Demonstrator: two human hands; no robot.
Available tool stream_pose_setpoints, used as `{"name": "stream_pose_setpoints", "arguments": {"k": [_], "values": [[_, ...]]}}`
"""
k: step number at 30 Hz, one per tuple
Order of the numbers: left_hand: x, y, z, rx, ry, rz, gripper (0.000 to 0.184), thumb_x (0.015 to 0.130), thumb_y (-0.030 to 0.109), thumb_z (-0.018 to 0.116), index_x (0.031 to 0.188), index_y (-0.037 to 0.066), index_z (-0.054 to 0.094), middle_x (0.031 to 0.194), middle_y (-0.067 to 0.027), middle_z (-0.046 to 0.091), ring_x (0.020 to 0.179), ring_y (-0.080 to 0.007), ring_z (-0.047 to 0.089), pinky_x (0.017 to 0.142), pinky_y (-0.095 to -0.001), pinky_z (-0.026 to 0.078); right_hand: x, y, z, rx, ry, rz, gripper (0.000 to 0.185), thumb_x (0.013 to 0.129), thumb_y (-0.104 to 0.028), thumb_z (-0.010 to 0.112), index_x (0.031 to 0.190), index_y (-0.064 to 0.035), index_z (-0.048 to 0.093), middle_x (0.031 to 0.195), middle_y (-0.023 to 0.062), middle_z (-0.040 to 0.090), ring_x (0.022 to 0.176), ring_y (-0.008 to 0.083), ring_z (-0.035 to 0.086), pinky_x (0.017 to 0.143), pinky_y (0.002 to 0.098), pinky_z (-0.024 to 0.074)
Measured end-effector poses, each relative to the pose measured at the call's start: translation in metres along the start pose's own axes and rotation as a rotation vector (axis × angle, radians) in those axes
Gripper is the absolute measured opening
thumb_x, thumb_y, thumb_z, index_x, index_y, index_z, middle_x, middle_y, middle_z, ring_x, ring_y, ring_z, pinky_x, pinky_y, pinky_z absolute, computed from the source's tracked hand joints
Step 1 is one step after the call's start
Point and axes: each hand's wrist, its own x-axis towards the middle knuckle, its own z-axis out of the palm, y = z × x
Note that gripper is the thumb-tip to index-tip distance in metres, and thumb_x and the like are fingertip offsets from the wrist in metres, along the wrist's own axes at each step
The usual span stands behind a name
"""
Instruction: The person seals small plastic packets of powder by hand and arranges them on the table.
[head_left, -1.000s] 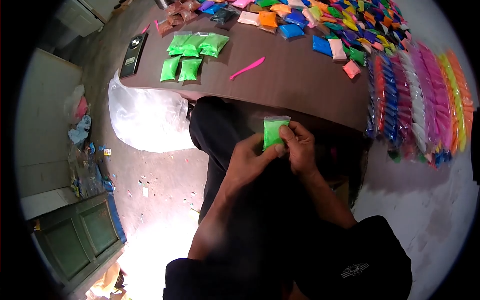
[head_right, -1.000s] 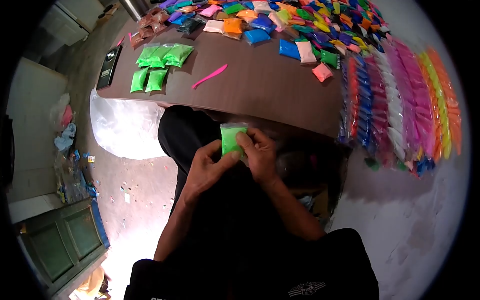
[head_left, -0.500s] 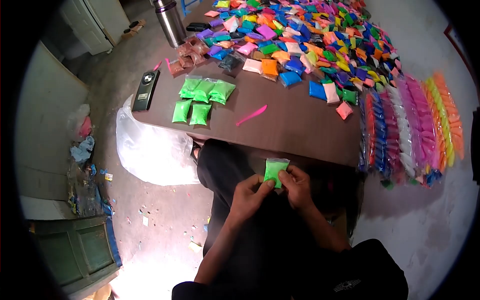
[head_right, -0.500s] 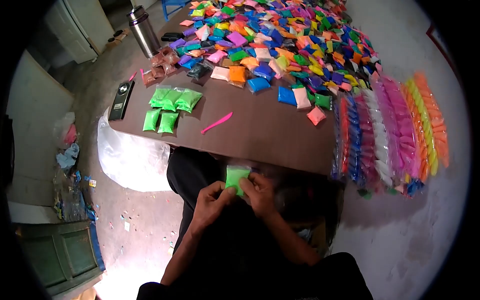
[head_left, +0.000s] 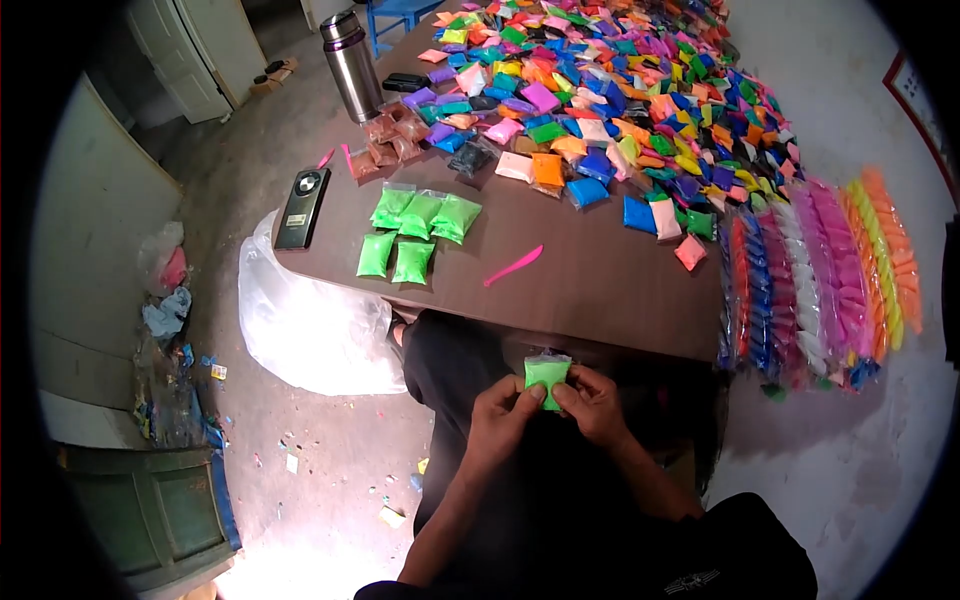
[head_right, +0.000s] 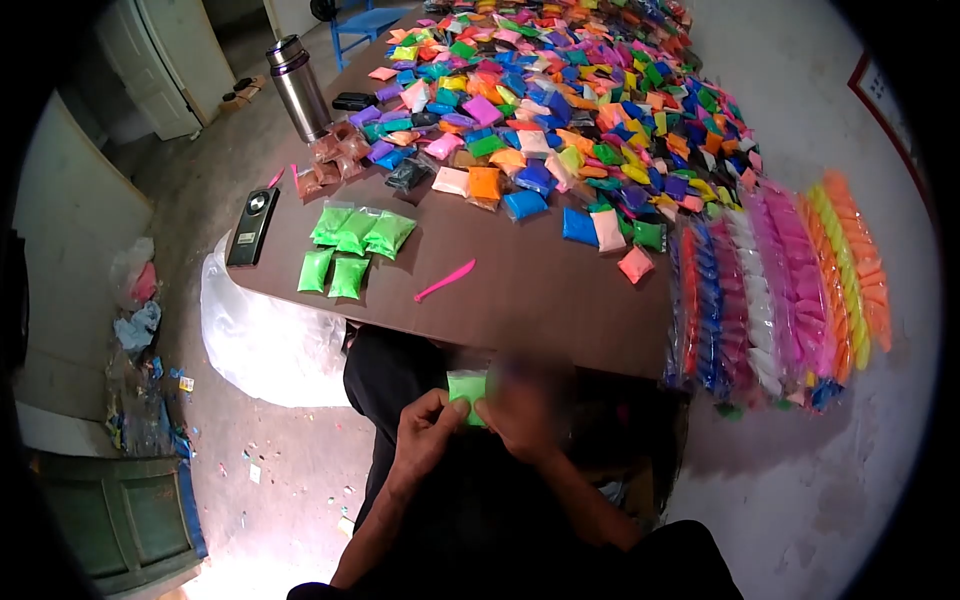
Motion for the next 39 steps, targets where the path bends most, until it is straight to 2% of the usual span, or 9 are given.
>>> {"name": "stream_pose_setpoints", "arguments": {"k": [4,7,9,13,16,18,28,30,39], "values": [[0.000,-0.001,0.001,-0.017,-0.028,-0.008,0.021,0.102,0.020,0.066,0.088,0.005,0.063,0.080,0.0040,0.061,0.073,-0.0030,0.051,0.067,-0.0215,0.041,-0.001,0.005,-0.003,0.045,0.076,0.058,0.016,0.101,-0.010,0.062,0.113,-0.0004,0.068,0.082,-0.0010,0.061,0.070,0.0050,0.053,0.063,0.0218,0.0422],[0.001,0.006,0.005,-0.085,-0.002,-0.028,0.018,0.101,0.018,0.069,0.098,0.000,0.070,0.087,0.0015,0.067,0.083,-0.0059,0.059,0.076,-0.0233,0.048,0.002,0.002,-0.003,0.071,0.095,0.055,0.014,0.100,-0.009,0.064,0.110,0.0001,0.069,0.080,-0.0018,0.060,0.071,0.0049,0.053,0.064,0.0222,0.0420],[0.001,0.007,0.004,-0.150,0.085,-0.083,0.014,0.100,0.014,0.069,0.098,0.000,0.069,0.088,0.0020,0.067,0.083,-0.0052,0.060,0.077,-0.0221,0.048,0.003,0.002,-0.006,-0.094,-0.018,-0.031,0.013,0.100,-0.009,0.065,0.108,0.0010,0.069,0.085,-0.0007,0.064,0.077,0.0059,0.057,0.068,0.0234,0.0458],[0.002,-0.014,-0.003,-0.189,0.088,-0.009,0.011,0.099,0.011,0.070,0.099,0.000,0.069,0.089,0.0019,0.068,0.083,-0.0041,0.059,0.076,-0.0212,0.048,0.004,-0.009,0.004,-0.060,-0.018,-0.011,0.014,0.100,-0.009,0.066,0.108,0.0014,0.068,0.092,0.0010,0.067,0.085,0.0071,0.061,0.075,0.0247,0.0494],[0.001,-0.011,-0.003,-0.208,0.060,-0.003,0.009,0.099,0.010,0.070,0.099,0.001,0.069,0.089,0.0022,0.067,0.082,-0.0033,0.059,0.076,-0.0205,0.047,0.001,-0.007,0.006,-0.036,0.088,-0.050,0.011,0.100,-0.009,0.067,0.103,0.0017,0.069,0.081,-0.0002,0.062,0.070,0.0051,0.055,0.062,0.0225,0.0434],[0.000,-0.004,-0.001,-0.193,0.030,-0.052,0.009,0.099,0.010,0.070,0.096,0.002,0.069,0.088,0.0028,0.067,0.081,-0.0033,0.059,0.075,-0.0206,0.047,0.000,-0.002,-0.002,-0.030,0.032,0.025,0.015,0.099,-0.009,0.067,0.110,0.0008,0.069,0.097,0.0024,0.068,0.089,0.0076,0.062,0.079,0.0251,0.0505],[-0.001,-0.009,0.001,-0.165,0.075,-0.014,0.015,0.103,0.016,0.065,0.094,0.005,0.067,0.085,0.0050,0.064,0.078,-0.0028,0.054,0.072,-0.0199,0.044,-0.001,-0.006,0.004,-0.046,0.042,-0.025,0.015,0.099,-0.011,0.067,0.108,0.0008,0.070,0.093,0.0017,0.068,0.089,0.0080,0.063,0.079,0.0252,0.0509],[-0.001,-0.009,0.003,-0.191,0.059,0.012,0.010,0.101,0.011,0.067,0.096,0.002,0.070,0.085,0.0049,0.066,0.077,-0.0014,0.057,0.069,-0.0180,0.045,-0.001,-0.003,0.003,-0.067,0.103,-0.027,0.012,0.101,-0.010,0.063,0.104,-0.0001,0.069,0.084,-0.0015,0.062,0.074,0.0046,0.054,0.065,0.0223,0.0433],[-0.003,0.003,0.010,-0.055,-0.024,-0.042,0.012,0.099,0.012,0.069,0.102,0.000,0.070,0.089,0.0029,0.068,0.082,-0.0029,0.059,0.074,-0.0198,0.047,0.000,0.002,-0.005,0.086,0.130,0.045,0.015,0.102,-0.016,0.063,0.098,-0.0030,0.069,0.082,-0.0034,0.062,0.075,0.0029,0.053,0.066,0.0218,0.0422]]}}
